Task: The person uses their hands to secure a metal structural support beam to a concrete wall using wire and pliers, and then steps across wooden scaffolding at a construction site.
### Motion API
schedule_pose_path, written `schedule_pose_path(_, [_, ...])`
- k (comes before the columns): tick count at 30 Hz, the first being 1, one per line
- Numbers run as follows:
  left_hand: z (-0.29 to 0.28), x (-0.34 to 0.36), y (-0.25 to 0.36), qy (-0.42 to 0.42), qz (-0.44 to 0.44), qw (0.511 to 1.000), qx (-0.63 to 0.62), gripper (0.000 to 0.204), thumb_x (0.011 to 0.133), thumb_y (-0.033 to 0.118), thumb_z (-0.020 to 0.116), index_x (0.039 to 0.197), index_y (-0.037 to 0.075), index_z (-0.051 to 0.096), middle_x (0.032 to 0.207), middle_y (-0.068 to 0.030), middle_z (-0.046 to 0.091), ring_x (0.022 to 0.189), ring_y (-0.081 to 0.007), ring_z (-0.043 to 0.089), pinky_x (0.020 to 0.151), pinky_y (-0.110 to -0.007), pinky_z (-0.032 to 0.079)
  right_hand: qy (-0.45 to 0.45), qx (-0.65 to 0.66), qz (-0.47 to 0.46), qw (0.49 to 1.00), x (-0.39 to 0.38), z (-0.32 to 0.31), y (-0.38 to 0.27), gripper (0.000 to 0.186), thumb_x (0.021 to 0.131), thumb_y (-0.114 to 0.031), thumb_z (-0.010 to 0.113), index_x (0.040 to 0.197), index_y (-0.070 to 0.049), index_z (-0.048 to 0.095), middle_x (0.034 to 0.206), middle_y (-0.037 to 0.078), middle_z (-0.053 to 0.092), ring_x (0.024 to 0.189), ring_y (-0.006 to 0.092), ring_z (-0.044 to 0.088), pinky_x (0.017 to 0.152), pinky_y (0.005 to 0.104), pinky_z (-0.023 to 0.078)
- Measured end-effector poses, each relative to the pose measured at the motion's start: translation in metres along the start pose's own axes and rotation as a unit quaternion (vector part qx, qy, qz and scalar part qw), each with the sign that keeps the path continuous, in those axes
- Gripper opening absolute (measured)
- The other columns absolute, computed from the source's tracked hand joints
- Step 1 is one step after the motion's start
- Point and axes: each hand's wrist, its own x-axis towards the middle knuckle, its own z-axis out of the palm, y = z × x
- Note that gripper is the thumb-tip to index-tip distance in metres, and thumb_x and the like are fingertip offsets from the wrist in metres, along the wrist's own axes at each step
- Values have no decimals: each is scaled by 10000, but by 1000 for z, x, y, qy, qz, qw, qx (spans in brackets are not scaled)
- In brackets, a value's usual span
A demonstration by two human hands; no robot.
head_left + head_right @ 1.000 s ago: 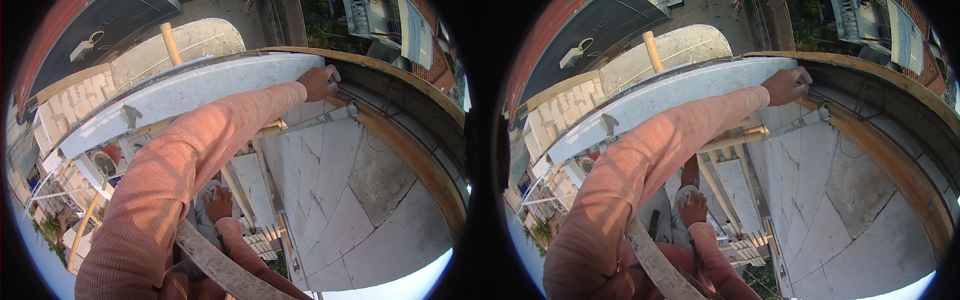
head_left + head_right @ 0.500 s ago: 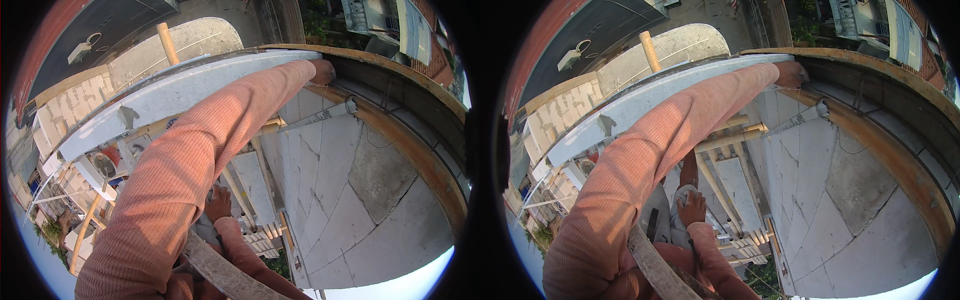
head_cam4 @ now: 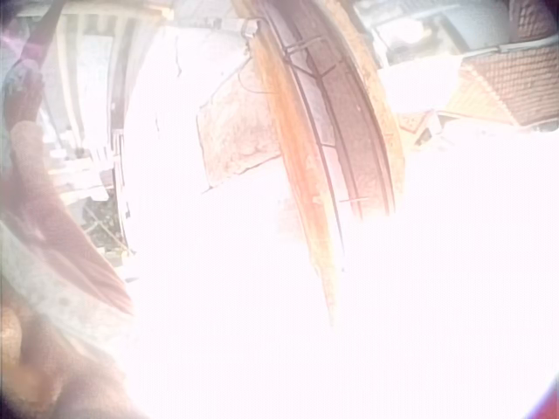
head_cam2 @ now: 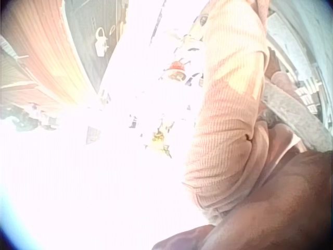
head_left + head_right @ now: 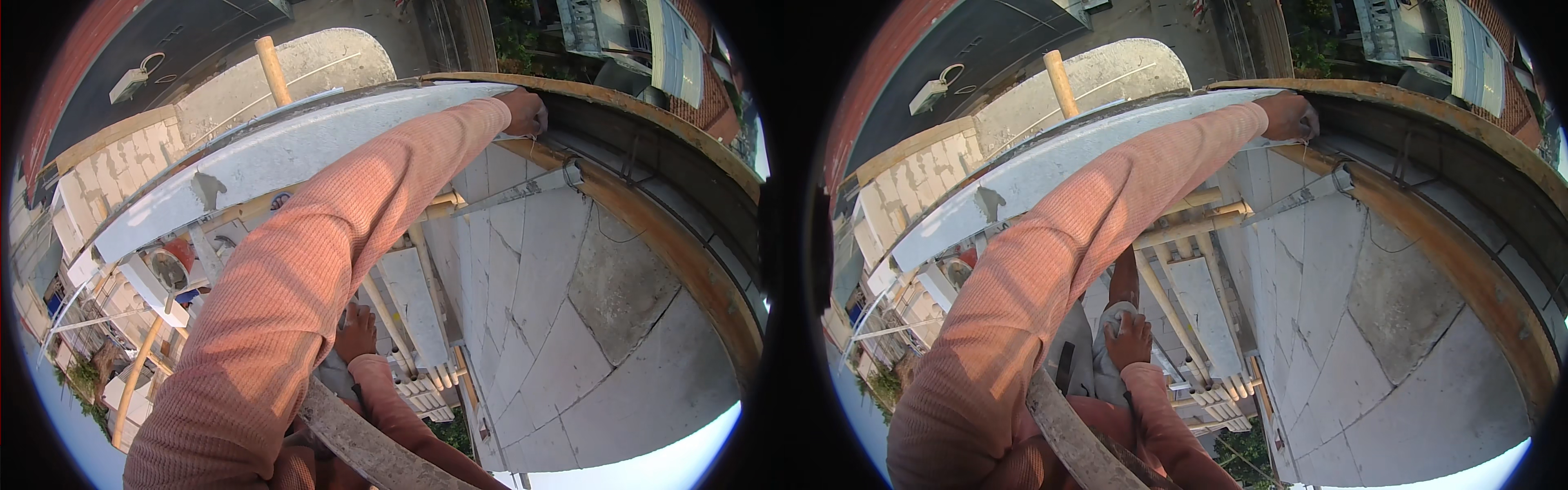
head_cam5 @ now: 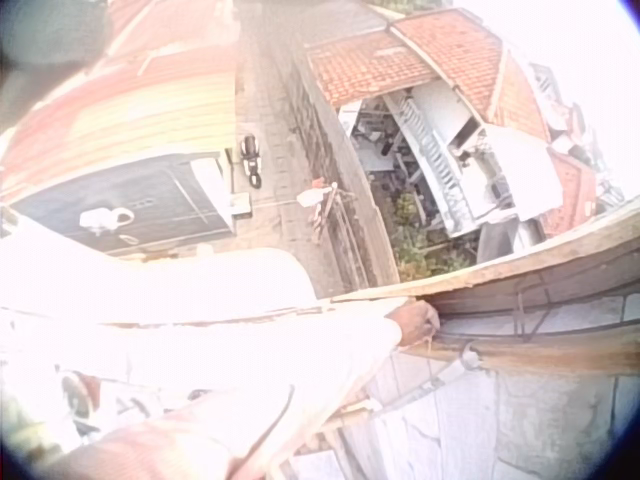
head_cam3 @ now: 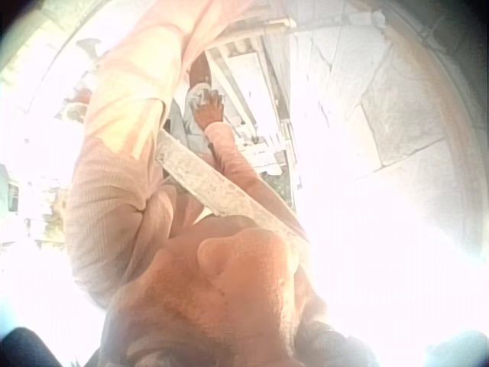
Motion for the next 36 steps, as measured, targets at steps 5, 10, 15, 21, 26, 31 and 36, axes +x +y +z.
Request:
schedule_pose_path(5, [12,-2,15,51,-23,998,6,258,863,226,608,1061,110,727,1087,-139,702,1078,-339,635,964,-431,486,-11,-10,13,1000,0,-6,1,450,829,-400,680,1130,-94,545,1095,158,477,1076,397,524,847,564,497])
schedule_pose_path(10, [38,-24,30,186,-166,968,-9,252,857,244,601,1004,68,704,1064,-215,667,1069,-392,620,948,-468,487,-18,-9,15,1000,2,-3,0,449,827,-398,685,1129,-98,542,1100,154,474,1086,393,520,849,560,499])
schedule_pose_path(15, [47,-49,27,221,-194,953,-69,236,858,234,615,995,51,677,1080,-193,649,1028,-381,626,914,-491,494,-16,1,16,1000,3,-4,1,444,830,-394,686,1129,-100,541,1109,145,473,1095,387,517,850,556,498])
schedule_pose_path(21, [60,-102,17,171,96,967,163,198,890,137,585,1067,82,656,1138,-109,608,963,-281,657,765,-422,557,-10,108,47,993,17,4,21,376,853,-346,675,1108,-84,589,1074,161,554,1048,394,567,861,515,493])
schedule_pose_path(26, [70,-108,13,54,65,963,257,229,859,125,599,1073,59,643,1154,-107,602,870,-260,692,680,-394,573,153,368,91,913,79,-71,50,247,924,-249,637,1028,-26,649,926,81,674,840,206,640,803,341,504])
schedule_pose_path(31, [77,-86,17,73,66,942,321,237,830,101,617,1052,26,653,1117,-157,605,793,-281,712,617,-382,575,333,442,105,826,143,-205,71,267,953,-229,603,1086,2,627,930,48,605,810,152,600,760,286,511])
schedule_pose_path(36, [69,-72,14,77,130,906,397,287,804,86,636,1080,8,649,1077,-182,609,757,-261,712,547,-358,569,418,413,73,806,187,-277,78,353,970,-290,557,1126,23,601,1023,111,627,938,214,617,863,336,500])
